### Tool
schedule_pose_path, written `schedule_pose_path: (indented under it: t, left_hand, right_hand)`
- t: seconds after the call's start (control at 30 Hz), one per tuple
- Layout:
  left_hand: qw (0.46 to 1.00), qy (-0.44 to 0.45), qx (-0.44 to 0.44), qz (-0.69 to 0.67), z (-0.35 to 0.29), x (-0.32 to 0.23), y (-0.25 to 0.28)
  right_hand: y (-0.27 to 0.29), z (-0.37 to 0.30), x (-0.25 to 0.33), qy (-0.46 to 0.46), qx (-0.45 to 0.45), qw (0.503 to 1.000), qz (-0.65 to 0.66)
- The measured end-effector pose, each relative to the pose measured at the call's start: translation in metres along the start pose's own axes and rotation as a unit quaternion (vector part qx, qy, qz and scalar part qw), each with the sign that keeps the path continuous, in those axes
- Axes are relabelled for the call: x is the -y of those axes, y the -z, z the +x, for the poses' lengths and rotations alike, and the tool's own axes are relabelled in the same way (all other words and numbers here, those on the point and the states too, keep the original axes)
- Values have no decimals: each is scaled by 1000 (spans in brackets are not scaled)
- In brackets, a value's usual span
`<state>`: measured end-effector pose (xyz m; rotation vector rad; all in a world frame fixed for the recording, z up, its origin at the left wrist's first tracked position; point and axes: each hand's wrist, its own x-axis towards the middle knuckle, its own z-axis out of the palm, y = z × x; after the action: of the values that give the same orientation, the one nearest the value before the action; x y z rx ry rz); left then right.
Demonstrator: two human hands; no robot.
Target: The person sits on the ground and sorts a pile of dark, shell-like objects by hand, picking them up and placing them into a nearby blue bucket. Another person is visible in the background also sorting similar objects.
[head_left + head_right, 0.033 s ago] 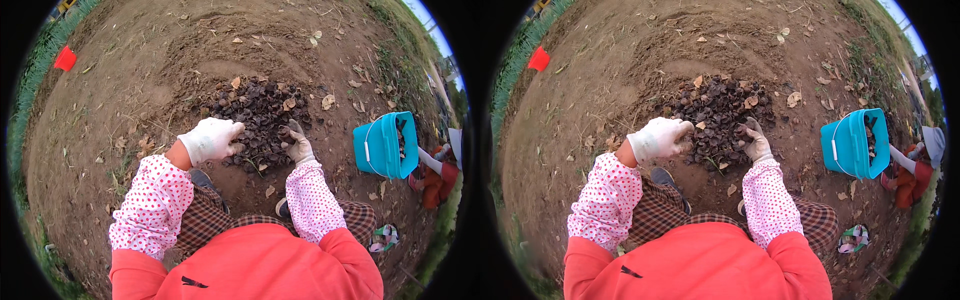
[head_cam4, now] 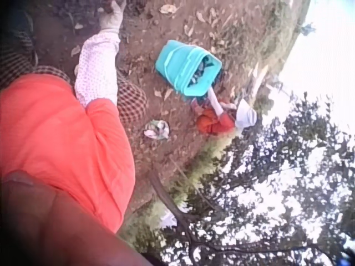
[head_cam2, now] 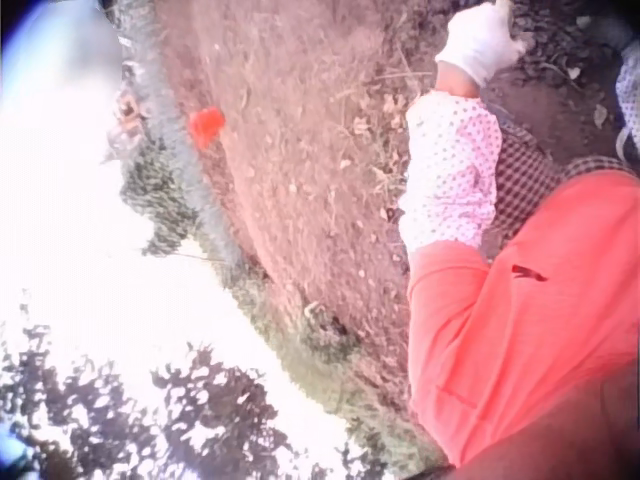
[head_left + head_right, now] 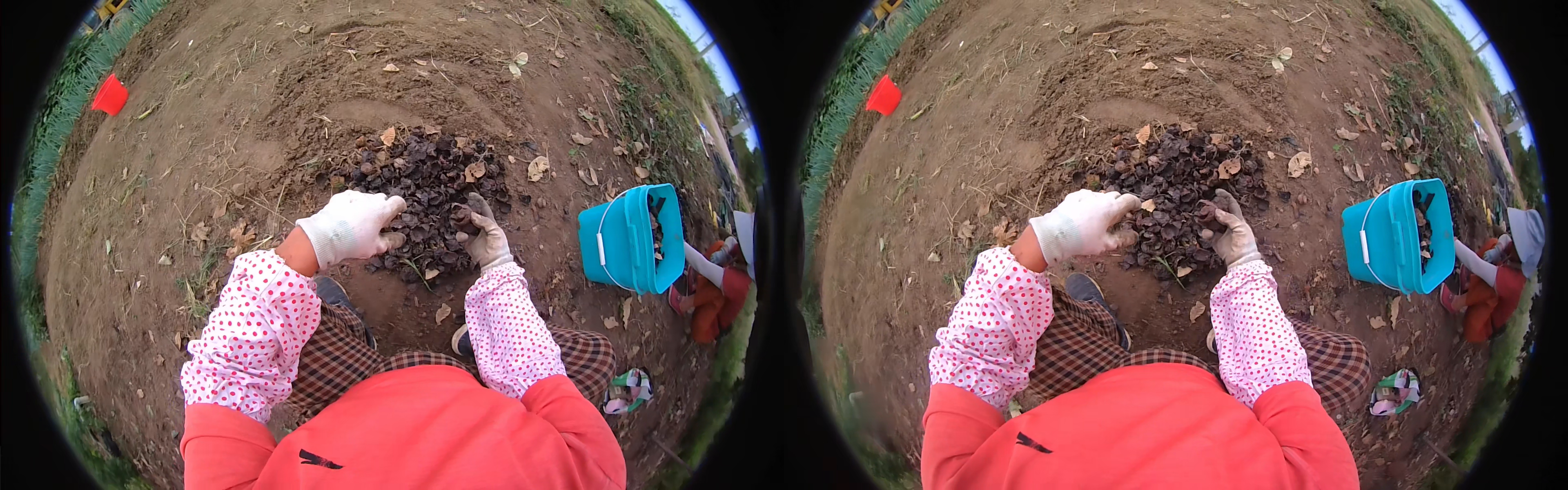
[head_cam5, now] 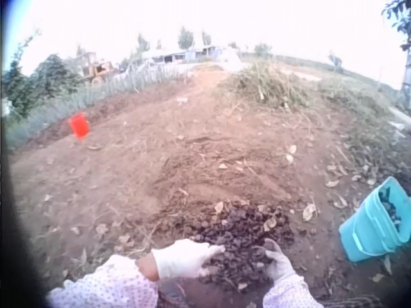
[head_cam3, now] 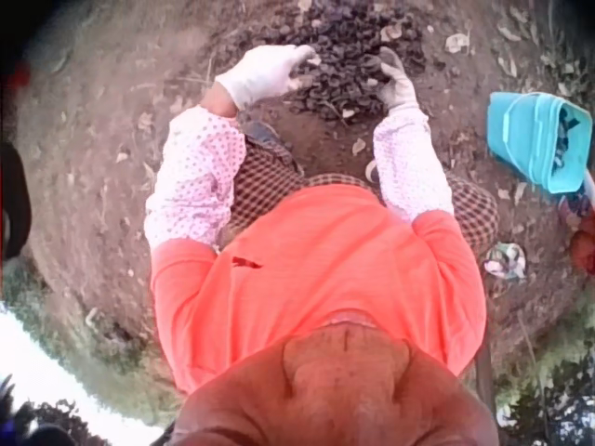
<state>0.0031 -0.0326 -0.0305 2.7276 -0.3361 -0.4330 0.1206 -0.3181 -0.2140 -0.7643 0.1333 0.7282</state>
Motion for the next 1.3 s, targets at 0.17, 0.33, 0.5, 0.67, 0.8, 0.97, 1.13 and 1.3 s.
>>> schedule_pose_path:
  t: [0.17, 0.33, 0.5, 0.67, 0.8, 0.97, 1.13, 1.3]
  left_hand:
    - [991, -64, -104, -51, 2, -13, -2]
    - [957, -116, -194, -184, 7, -3, -22]
    - [965, -63, -213, -141, 4, -6, -12]
    - [991, 4, -130, -24, 0, -11, -6]
    - [994, 24, -93, -57, 0, -13, -9]
    - [992, 21, -98, -74, -2, -10, -11]
    - [975, -2, -75, -207, -1, -2, -8]
    - [925, -17, -28, -378, -4, 0, -1]
  right_hand:
    - [-87, -22, -17, -24, 146, 986, 77]
    - [-141, -48, -30, -35, 170, 984, 41]
    - [-132, -53, -35, -33, 120, 992, 30]
    - [-156, -62, -31, 36, 96, 981, -166]
    - [-164, -60, -37, 80, 24, 966, -246]
    - [-166, -63, -34, 97, 48, 954, -278]
    - [-161, -63, -29, 79, 69, 974, -198]
    - [-157, -66, -17, 47, 113, 978, -170]
